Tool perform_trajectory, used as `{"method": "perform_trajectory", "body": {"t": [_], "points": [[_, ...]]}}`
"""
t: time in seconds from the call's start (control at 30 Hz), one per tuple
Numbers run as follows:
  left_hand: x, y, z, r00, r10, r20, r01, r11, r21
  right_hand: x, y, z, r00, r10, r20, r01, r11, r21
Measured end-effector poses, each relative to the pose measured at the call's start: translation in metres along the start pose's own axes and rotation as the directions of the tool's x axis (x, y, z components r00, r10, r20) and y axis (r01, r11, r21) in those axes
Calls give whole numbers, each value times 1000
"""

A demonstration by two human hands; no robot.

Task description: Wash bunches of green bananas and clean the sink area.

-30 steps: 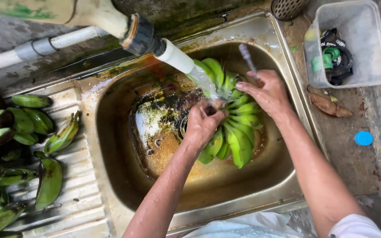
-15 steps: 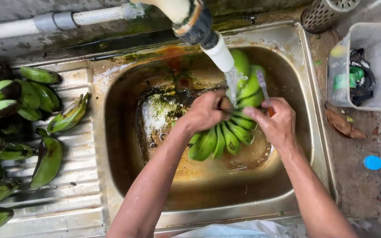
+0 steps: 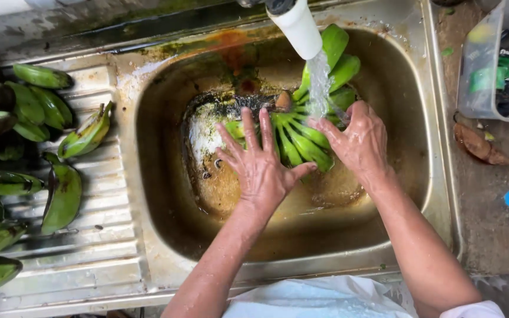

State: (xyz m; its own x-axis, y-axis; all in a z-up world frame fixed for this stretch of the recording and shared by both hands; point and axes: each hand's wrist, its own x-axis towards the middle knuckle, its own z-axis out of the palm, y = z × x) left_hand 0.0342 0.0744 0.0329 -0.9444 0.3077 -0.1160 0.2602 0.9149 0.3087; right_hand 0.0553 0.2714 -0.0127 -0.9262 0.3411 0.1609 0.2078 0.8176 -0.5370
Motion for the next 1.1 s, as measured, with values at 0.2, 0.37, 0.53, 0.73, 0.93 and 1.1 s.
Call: {"method": "perform_trajectory", "body": {"t": [0.2, 0.37, 0.53, 0.73, 0.93, 1.1], "points": [[25, -29, -9, 948, -123, 294, 195, 953, -230, 9, 0, 15, 999, -47, 22, 49, 992, -117], [35, -46, 0, 974, 7, 227, 50, 968, -245, 11, 0, -9, 995, -48, 89, 59, 990, -131], [47, -30, -26, 972, 48, 232, -3, 982, -191, -18, -44, -80, 965, -182, 187, 195, 980, -50], [38, -30, -32, 959, 105, 264, -84, 992, -89, -55, -101, -94, 854, 101, 511, 32, 969, -246], [31, -42, -16, 978, 100, 182, -56, 971, -233, -68, -94, -62, 917, -103, 385, 190, 962, -195], [35, -35, -11, 980, 168, 108, -155, 981, -118, -60, -100, -56, 910, -43, 413, 309, 734, -604]]}}
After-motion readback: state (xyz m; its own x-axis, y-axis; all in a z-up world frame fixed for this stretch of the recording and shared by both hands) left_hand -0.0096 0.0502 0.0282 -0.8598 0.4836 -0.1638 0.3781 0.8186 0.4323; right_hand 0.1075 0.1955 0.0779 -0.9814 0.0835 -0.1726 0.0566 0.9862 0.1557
